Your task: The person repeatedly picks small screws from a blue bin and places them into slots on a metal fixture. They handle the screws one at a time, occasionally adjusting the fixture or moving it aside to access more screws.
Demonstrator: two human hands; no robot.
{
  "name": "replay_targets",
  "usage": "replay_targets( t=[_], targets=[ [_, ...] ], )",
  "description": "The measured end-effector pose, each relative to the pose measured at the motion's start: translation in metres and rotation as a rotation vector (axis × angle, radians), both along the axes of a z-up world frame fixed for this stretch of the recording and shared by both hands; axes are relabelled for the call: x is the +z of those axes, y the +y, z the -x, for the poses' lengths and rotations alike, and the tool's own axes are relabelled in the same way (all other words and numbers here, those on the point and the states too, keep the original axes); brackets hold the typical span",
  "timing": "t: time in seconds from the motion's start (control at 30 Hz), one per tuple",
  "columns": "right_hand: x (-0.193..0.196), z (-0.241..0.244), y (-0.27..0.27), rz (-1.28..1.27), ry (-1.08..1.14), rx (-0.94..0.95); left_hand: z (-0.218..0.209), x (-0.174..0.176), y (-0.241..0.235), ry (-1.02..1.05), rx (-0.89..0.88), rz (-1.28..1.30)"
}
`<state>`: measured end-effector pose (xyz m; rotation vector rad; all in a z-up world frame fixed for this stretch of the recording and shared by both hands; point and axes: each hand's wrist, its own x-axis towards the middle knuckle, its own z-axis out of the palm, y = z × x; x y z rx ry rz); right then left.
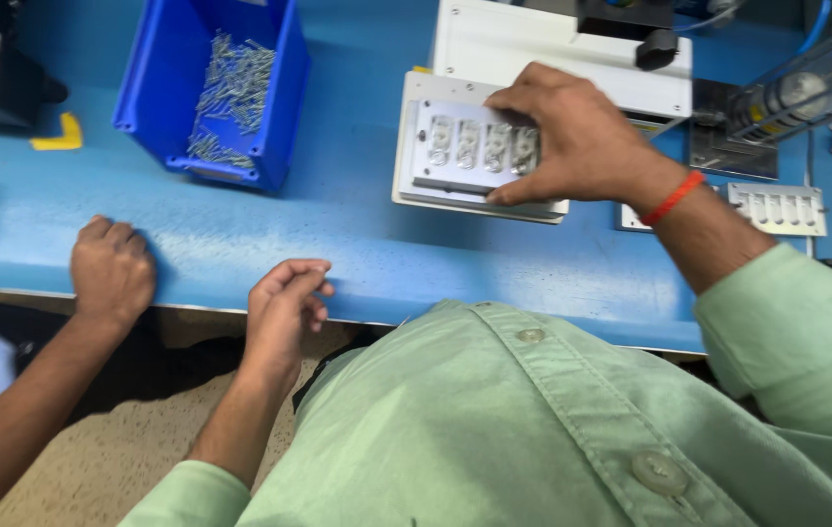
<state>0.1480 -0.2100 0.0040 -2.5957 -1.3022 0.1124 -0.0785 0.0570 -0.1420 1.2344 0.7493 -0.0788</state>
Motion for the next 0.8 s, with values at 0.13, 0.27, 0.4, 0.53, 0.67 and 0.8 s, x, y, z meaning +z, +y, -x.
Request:
replay_targets(
  t=[0.13,0.27,0.4,0.53,0.67,0.8],
  targets=[
    [0.0,-0.001,-0.002,-0.004,-0.017,-0.012,0.051,-0.037,0.02,0.096,0.208,-0.032],
    [0.005,0.003,0.005,-0.022,-0.031,0.002,0.114,-0.07,0.032,0.182,0.342,-0.034],
    [0.026,0.01,0.014,-0.089,-0.111,0.114,0.181,-0.1,0.033,0.389,0.353,-0.115],
    [0.043,0.005,0.029,-0.175,-0.116,0.125,0.239,-0.131,0.028,0.5,0.39,-0.064],
    [0.0,-0.012,0.116,-0.464,0.007,0.359,0.278,-0.157,0.018,0.558,0.426,0.027],
    [-0.049,-0.024,0.232,-0.335,-0.074,0.165,0.284,-0.163,0.011,0.591,0.408,0.054]
  ],
)
